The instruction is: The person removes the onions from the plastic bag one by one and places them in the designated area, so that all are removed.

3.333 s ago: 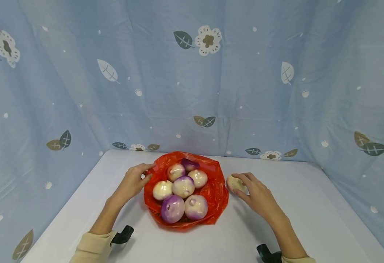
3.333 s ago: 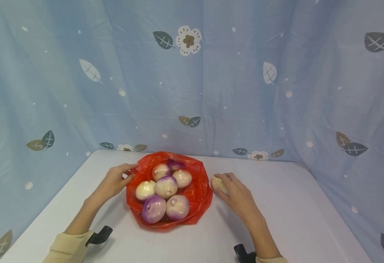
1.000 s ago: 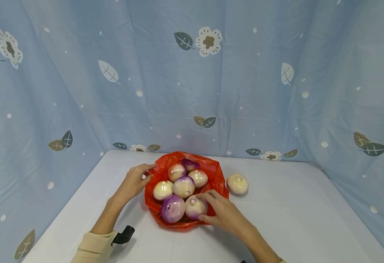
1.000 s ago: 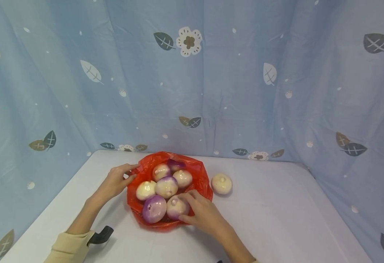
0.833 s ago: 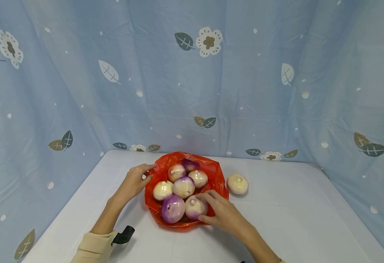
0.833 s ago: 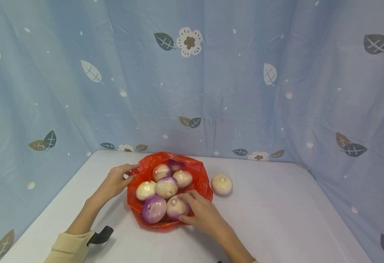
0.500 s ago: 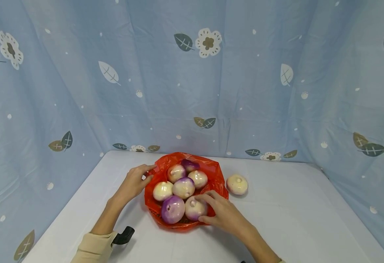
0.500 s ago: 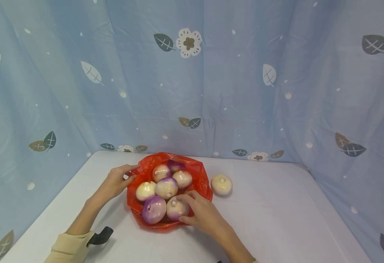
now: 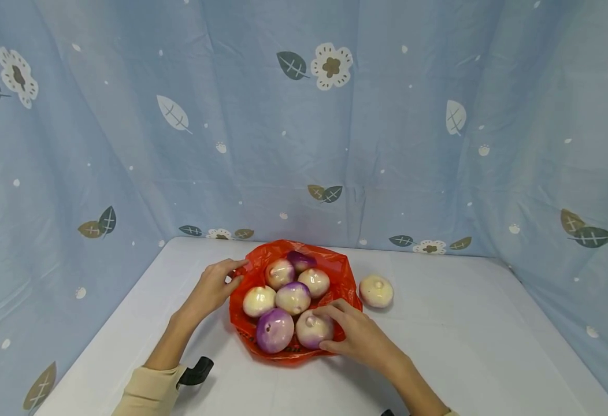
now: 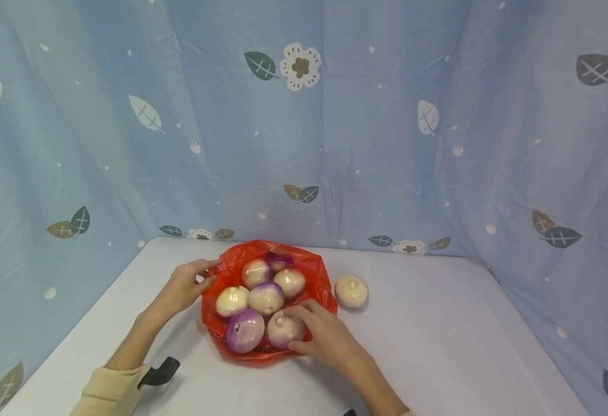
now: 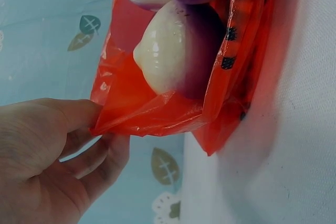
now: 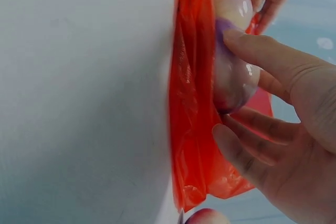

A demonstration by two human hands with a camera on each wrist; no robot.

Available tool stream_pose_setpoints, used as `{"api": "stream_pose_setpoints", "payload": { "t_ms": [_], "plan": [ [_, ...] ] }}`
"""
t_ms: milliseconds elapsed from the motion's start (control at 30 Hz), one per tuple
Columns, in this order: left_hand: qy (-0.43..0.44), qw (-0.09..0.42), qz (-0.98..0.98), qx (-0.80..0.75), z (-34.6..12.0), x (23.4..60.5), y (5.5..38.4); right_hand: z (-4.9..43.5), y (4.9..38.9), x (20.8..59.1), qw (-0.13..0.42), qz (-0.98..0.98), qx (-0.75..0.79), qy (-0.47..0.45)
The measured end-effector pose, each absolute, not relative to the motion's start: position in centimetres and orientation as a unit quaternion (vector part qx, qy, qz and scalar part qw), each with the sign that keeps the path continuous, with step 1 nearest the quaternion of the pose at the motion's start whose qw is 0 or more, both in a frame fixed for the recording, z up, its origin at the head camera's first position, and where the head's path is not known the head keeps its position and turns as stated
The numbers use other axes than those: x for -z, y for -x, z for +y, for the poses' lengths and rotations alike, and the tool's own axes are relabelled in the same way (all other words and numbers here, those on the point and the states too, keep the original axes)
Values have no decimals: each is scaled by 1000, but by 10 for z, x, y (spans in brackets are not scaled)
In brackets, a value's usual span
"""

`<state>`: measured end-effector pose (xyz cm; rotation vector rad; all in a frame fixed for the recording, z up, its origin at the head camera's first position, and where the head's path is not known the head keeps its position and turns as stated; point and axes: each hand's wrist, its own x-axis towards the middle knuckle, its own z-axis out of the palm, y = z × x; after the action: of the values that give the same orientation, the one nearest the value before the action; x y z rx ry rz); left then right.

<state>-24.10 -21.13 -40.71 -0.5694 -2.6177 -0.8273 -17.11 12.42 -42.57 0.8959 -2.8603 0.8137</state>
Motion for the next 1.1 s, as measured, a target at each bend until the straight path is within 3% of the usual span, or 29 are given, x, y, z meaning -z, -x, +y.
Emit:
{"api": "stream_pose_setpoints", "payload": {
  "t_ms": [1100],
  "plan": [
    [199, 164, -921, 291, -213, 405, 240, 135, 174, 417, 20, -917, -263, -299]
  ]
}}
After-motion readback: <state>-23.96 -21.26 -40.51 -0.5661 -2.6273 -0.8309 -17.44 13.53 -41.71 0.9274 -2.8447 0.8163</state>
